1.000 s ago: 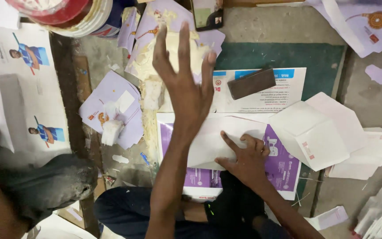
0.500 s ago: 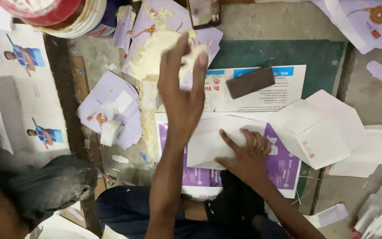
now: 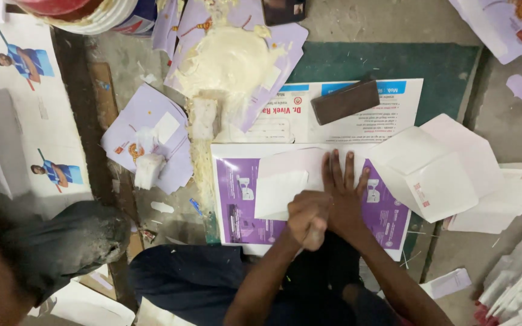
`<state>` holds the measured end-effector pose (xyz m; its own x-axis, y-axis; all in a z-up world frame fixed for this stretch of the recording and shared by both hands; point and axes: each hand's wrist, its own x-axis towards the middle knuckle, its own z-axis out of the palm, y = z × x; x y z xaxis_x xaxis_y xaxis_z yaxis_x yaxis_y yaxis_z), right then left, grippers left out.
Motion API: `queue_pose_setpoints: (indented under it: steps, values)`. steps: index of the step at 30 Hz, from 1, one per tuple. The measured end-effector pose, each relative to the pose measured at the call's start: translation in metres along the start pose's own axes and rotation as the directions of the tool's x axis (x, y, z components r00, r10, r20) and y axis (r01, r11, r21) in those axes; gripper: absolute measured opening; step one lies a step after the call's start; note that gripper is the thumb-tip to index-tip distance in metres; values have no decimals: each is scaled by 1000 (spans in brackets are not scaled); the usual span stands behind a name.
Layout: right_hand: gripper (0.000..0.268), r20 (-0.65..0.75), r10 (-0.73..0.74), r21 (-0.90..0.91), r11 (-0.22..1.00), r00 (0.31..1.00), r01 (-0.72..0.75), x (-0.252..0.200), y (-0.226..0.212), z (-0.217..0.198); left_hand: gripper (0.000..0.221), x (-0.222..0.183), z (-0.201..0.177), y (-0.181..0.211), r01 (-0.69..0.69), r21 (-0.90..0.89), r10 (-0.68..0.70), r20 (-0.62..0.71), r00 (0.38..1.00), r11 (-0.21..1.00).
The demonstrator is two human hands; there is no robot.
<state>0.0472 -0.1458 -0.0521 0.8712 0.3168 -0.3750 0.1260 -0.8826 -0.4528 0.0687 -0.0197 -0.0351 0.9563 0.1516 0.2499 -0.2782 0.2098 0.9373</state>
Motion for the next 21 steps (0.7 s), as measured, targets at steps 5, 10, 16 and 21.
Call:
queue_pose_setpoints:
  steps: [5,10,16,21]
  values:
    - [117,-110,-3,-38,999,994,-2,4,12,22,36,12,1,-7,251,169,-266,75,961,953]
    - [110,-81,-27,132,991,996,38,-27,-16,-24,33,11,6,-8,117,296,-150,91,984,948]
    - [26,-461,205,371,928,863,-23,-75,38,-115,31,-2,71,50,625,351,-650,-59,757,697]
    - [29,-555,121,149,988,823,-45,-67,119,-105,91,-51,120,8,887,-200,-880,160,448,415]
